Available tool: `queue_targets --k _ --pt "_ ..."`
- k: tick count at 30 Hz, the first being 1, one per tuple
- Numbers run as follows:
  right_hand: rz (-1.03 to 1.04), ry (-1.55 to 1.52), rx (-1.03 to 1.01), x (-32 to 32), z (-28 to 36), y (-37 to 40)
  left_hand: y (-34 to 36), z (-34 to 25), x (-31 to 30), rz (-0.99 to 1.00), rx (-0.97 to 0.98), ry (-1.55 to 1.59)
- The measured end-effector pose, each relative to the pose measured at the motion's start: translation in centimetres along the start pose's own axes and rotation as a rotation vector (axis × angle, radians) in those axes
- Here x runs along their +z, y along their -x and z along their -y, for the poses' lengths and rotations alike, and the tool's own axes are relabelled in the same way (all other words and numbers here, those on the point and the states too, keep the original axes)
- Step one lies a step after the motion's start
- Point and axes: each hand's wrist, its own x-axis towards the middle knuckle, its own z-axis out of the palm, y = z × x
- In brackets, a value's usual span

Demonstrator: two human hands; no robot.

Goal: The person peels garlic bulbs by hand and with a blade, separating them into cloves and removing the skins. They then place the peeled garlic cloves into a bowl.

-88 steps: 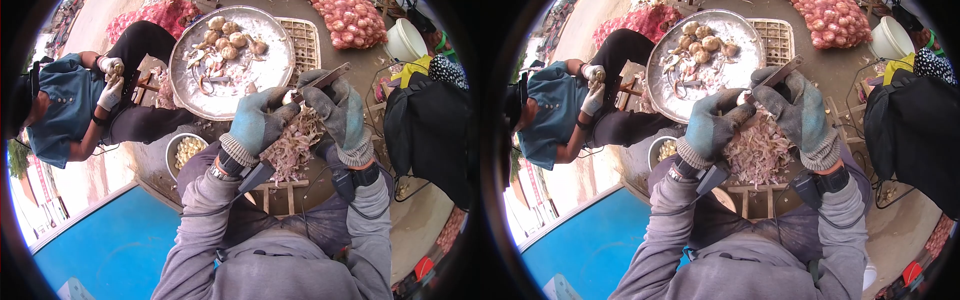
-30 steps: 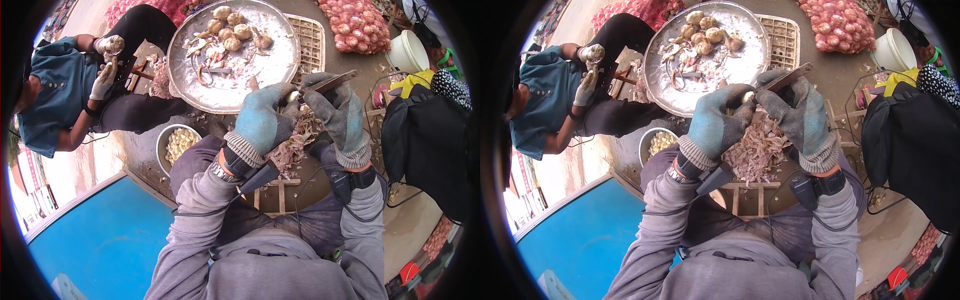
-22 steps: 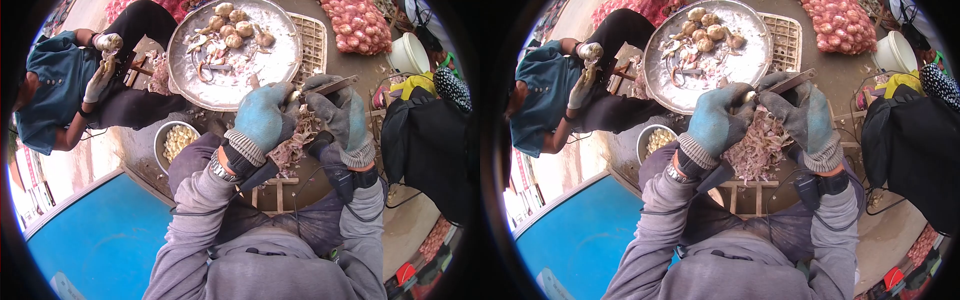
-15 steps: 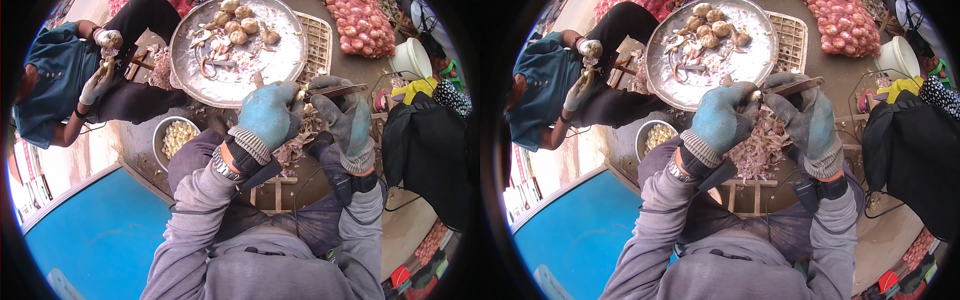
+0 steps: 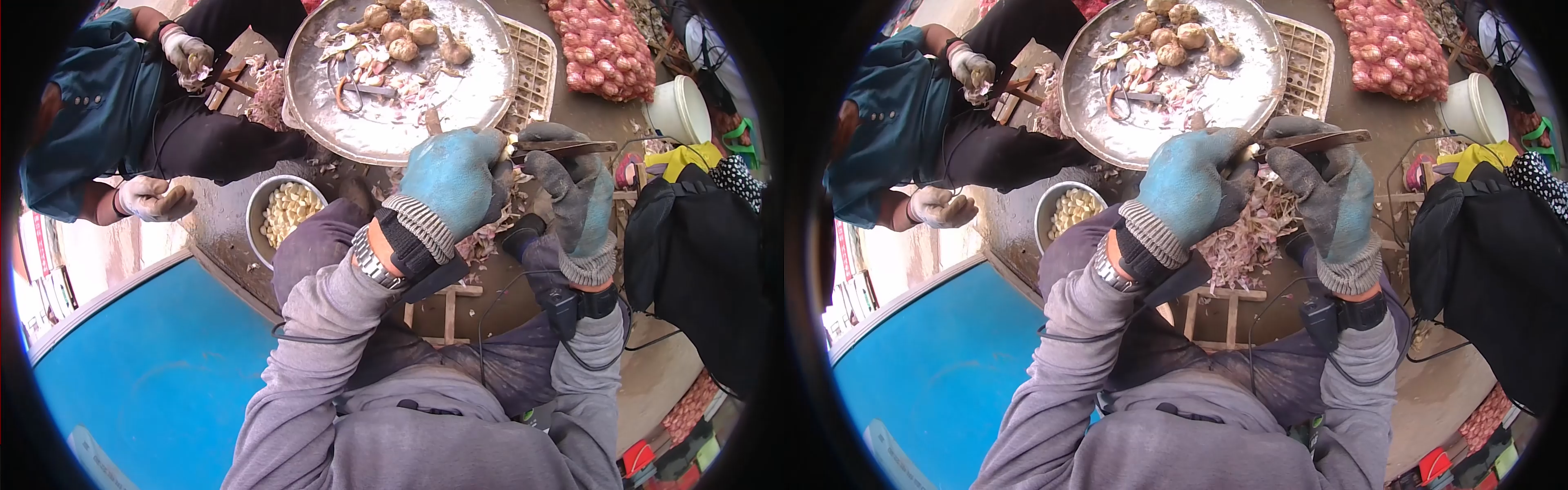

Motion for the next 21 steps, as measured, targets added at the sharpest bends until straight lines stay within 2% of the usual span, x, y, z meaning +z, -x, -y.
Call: queue_targets --k 12,14,15,17,21 --pt "-0.031 0.009 -0.033 0.2 -0.4 0.2 0.0 -0.2 -0.1 0.033 0.002 -0.077" --pt "-0.036 -0.305 0.108 -0.2 -0.7 0.0 -0.1 -0.2 -0.2 0.042 -0.003 -0.077" --pt "-0.032 -0.307 0.110 0.0 -0.6 0.0 0.0 -0.2 -0.3 0.053 -0.007 -0.082" --pt "-0.052 -0.001 -0.005 0.4 -0.5 0.3 0.1 -0.4 -0.1 0.063 -0.007 -0.101" --pt "-0.066 -0.183 0.051 0.4 -1.1 0.3 0.2 0.0 0.5 0.090 -0.001 -0.141"
